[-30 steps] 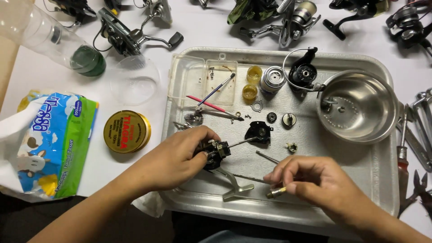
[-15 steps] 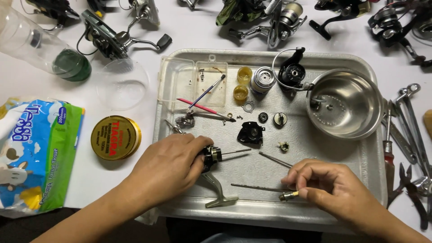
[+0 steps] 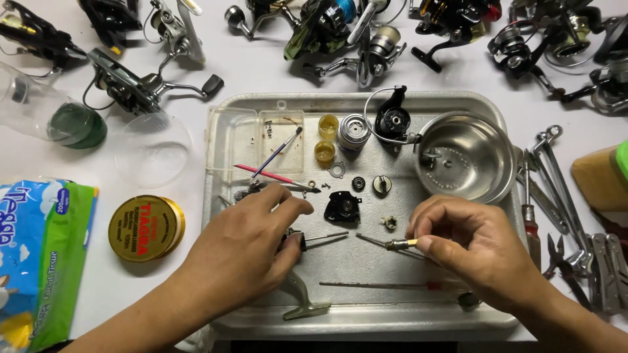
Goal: Repairing and assembling the internal components of a fishing reel on a metal tray.
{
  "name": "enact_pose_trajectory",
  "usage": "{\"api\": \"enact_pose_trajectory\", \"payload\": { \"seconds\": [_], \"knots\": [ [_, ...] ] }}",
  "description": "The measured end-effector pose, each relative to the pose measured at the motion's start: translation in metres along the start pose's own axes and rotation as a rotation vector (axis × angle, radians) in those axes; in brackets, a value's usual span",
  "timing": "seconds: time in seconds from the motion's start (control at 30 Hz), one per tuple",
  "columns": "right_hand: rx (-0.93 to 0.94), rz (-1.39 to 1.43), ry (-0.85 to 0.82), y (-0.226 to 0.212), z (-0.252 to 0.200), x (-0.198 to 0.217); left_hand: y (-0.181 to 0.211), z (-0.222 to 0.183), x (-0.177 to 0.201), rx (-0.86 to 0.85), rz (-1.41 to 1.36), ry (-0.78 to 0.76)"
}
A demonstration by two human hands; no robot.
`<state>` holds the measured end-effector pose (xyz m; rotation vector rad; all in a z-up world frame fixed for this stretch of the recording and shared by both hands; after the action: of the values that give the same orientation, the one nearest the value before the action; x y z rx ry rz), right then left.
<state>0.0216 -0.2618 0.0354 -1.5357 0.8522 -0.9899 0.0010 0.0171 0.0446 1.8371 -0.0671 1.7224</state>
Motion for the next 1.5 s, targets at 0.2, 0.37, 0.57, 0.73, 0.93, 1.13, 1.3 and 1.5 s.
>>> {"api": "enact_pose_trajectory", "payload": {
  "seconds": [0.2,0.37,0.57,0.73,0.93,1.13,1.3,1.5],
  "knots": [
    [-0.094,0.165,0.043,-0.007,0.028,-0.009,0.034,0.043,0.057,-0.298,-0.387,0.296],
    [-0.033,0.239,0.082,-0.009,0.036,-0.016,0.042,0.052,0.043,-0.296,-0.447,0.382],
    [-0.006,0.274,0.060,0.000,0.035,-0.020,0.040,0.055,0.024,-0.233,-0.469,0.407],
    [-0.021,0.200,0.053,0.001,0.033,-0.017,0.040,0.056,0.018,-0.205,-0.484,0.402],
    [-0.004,0.170,0.037,0.003,0.033,-0.016,0.040,0.058,0.016,-0.219,-0.477,0.433],
    [-0.055,0.208,0.036,0.007,0.032,-0.019,0.042,0.057,0.013,-0.218,-0.452,0.436],
    [-0.066,0.211,0.034,0.009,0.032,-0.020,0.041,0.055,0.012,-0.205,-0.415,0.466],
    [-0.078,0.180,0.043,0.015,0.031,-0.019,0.039,0.055,0.011,-0.206,-0.418,0.479]
  ]
}}
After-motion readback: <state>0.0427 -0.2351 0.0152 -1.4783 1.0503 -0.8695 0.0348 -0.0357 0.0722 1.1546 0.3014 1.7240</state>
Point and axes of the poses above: each hand's wrist, its own z-axis towards the middle knuckle, its own x-axis out of the back of the hand, y = z × x, the point moved 4 cm from there along z, towards the middle knuckle, and after that the axes turned 4 degrees about z, right-handed, at the moved point
